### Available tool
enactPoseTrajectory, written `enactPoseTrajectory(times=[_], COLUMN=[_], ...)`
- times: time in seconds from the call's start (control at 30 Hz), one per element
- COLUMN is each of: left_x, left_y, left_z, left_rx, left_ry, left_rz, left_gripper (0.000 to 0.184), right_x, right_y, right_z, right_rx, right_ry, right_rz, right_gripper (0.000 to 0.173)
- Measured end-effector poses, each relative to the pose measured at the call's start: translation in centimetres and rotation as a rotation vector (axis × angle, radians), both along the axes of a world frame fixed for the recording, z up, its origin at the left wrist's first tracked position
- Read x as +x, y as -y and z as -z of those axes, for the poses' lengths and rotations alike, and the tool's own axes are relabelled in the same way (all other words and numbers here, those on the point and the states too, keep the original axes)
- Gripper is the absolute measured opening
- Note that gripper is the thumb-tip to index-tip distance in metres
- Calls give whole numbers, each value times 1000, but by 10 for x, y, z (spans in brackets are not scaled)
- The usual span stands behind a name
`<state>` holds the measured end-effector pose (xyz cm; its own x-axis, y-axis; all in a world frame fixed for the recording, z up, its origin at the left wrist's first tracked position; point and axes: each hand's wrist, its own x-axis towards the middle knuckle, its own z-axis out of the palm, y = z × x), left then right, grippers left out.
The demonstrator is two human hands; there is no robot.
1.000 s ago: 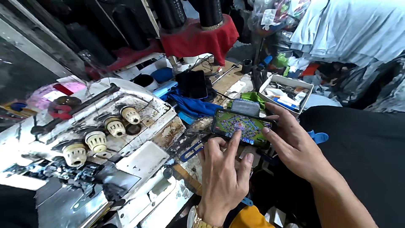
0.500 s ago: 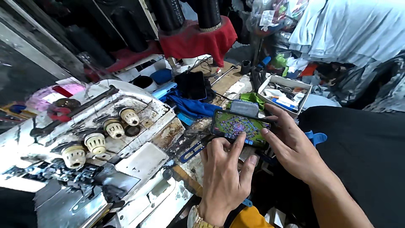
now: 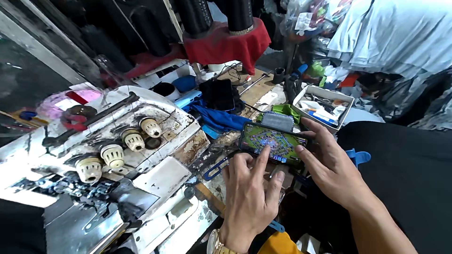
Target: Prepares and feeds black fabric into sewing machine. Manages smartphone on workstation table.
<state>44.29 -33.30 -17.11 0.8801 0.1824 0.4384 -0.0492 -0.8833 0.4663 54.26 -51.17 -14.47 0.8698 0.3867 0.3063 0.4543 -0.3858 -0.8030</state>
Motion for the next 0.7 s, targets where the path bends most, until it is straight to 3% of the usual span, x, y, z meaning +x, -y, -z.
enactPoseTrajectory(times=[0.7], left_x=[-6], left_y=[-4], left_z=[6], left_rx=[-3], left_ry=[-46], left_rz=[7], left_gripper=[56], right_x=[0], right_y=[0], right_z=[4], right_rx=[-16], right_ry=[0], right_rz=[19], right_gripper=[69])
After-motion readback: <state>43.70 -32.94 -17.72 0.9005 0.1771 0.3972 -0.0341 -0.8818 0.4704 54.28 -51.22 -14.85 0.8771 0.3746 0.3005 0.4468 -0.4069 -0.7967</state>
